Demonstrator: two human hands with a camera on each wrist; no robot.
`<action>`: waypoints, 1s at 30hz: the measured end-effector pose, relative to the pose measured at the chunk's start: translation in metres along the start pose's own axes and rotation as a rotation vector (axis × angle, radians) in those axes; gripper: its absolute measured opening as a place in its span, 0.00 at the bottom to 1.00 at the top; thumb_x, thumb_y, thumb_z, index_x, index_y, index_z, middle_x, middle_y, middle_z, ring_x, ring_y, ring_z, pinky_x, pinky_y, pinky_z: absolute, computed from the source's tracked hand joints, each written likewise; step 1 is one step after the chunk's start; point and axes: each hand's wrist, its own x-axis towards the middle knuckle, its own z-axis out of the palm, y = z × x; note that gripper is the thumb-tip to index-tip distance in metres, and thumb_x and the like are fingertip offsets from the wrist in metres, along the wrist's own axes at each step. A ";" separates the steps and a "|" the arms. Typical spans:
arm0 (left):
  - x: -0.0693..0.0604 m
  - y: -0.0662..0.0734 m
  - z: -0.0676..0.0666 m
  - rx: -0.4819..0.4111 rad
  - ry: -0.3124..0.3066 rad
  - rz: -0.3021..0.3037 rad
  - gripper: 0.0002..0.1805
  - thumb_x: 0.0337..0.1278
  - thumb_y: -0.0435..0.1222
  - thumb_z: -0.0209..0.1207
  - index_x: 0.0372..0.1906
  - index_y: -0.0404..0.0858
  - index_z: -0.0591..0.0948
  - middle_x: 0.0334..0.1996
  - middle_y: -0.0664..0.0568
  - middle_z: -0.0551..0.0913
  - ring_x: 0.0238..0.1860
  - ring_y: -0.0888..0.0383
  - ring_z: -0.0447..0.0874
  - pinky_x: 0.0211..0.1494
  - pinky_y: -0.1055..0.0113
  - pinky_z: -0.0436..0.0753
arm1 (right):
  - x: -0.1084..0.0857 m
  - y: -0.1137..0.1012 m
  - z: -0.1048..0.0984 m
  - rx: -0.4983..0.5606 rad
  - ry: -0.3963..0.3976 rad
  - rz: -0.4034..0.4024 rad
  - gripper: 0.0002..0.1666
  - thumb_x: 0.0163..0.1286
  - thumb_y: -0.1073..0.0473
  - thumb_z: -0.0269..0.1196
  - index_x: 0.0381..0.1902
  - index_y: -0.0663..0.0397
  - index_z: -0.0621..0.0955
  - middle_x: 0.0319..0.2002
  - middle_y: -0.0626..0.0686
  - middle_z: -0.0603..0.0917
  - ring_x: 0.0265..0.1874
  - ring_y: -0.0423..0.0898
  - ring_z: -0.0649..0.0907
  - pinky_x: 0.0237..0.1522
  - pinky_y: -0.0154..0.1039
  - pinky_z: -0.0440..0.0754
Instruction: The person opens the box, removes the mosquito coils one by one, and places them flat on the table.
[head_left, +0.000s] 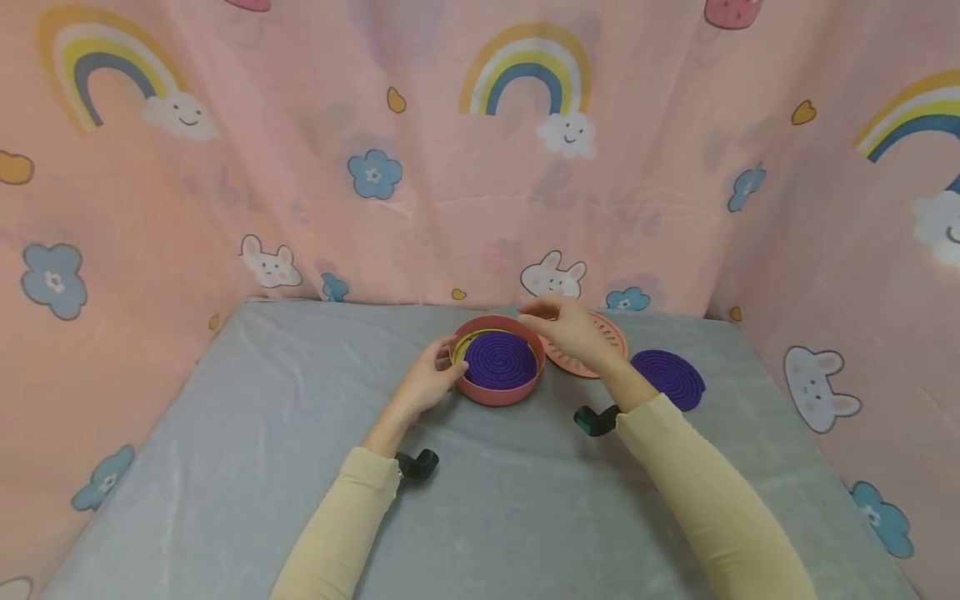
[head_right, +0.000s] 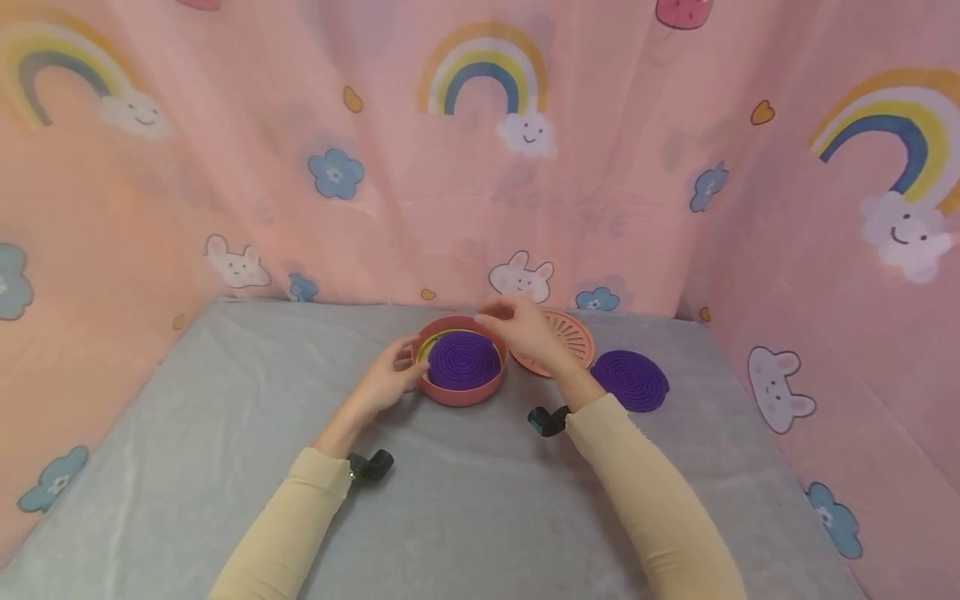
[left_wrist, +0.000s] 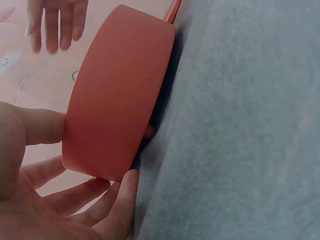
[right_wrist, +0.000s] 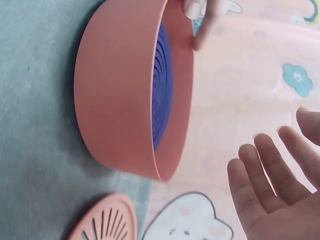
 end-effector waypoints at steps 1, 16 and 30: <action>0.000 -0.001 0.000 0.000 0.000 0.000 0.31 0.72 0.39 0.61 0.76 0.42 0.67 0.70 0.37 0.70 0.68 0.42 0.73 0.56 0.55 0.85 | 0.002 -0.001 0.003 -0.010 0.004 0.002 0.25 0.75 0.47 0.63 0.62 0.56 0.81 0.61 0.57 0.80 0.60 0.57 0.78 0.59 0.58 0.78; 0.002 0.000 -0.001 -0.020 -0.005 -0.023 0.32 0.71 0.39 0.61 0.76 0.43 0.67 0.70 0.38 0.70 0.68 0.43 0.73 0.56 0.55 0.85 | 0.039 0.018 0.043 -0.187 -0.008 -0.057 0.21 0.74 0.51 0.64 0.58 0.56 0.83 0.54 0.56 0.84 0.57 0.55 0.81 0.62 0.54 0.77; 0.003 -0.002 -0.001 -0.015 -0.002 -0.010 0.32 0.71 0.39 0.61 0.76 0.43 0.67 0.69 0.38 0.72 0.66 0.43 0.75 0.53 0.57 0.86 | 0.057 0.031 0.063 -0.297 -0.045 -0.050 0.23 0.75 0.51 0.64 0.61 0.57 0.81 0.58 0.58 0.84 0.59 0.56 0.80 0.63 0.55 0.77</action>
